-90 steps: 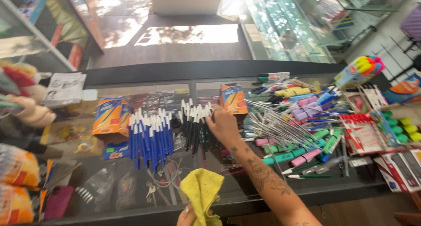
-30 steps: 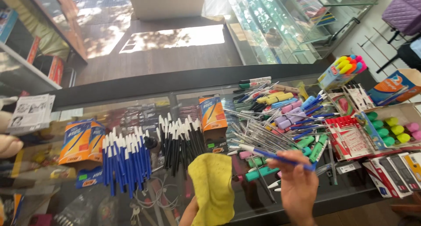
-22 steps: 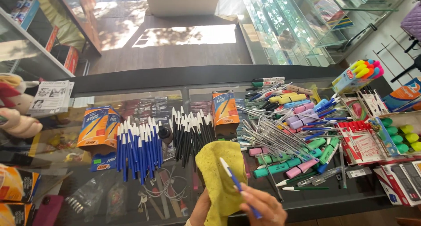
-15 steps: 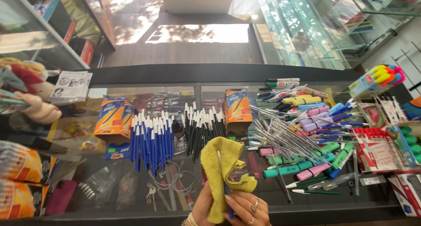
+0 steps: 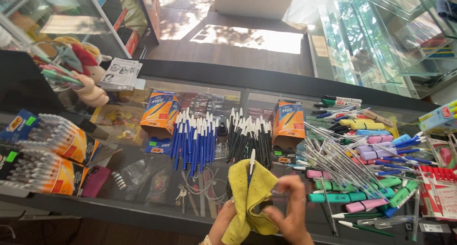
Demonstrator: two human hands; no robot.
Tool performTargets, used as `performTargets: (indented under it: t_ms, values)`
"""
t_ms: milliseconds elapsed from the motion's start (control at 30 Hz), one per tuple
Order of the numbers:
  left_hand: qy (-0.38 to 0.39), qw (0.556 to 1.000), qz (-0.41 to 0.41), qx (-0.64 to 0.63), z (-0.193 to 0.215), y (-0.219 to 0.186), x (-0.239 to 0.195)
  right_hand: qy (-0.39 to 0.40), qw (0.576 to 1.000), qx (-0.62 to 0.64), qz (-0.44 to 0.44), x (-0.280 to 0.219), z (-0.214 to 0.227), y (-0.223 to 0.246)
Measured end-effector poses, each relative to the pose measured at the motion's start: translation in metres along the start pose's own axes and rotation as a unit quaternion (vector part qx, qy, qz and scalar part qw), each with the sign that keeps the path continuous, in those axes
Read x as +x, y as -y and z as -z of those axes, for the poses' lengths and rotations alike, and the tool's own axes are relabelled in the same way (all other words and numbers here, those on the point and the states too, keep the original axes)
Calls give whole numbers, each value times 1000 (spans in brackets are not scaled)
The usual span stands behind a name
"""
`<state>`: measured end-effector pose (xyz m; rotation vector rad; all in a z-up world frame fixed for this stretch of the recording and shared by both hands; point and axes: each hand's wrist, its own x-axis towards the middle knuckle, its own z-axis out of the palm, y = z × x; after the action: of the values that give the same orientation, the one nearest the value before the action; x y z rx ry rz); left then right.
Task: Organizing and sorting various pens and stationery items on a glass display counter.
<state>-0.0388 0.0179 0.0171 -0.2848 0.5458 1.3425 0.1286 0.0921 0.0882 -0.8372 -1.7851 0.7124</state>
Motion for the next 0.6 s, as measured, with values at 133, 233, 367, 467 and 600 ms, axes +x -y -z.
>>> performTargets:
  t_ms: [133,233,367,467,600]
  values:
    - [-21,993,22,112,12,-18,-6,14,983,118,-142,53,3,33]
    - [-15,993,0,120,-10,-23,-31,95,957,166,-218,75,-3,49]
    - [-12,995,-13,96,-2,-26,-40,128,916,237,-298,82,-31,46]
    - [-14,991,-36,125,38,-25,-28,209,901,243,-291,95,-40,49]
    - [-25,993,-65,92,39,-34,-42,311,860,268,-302,117,-58,71]
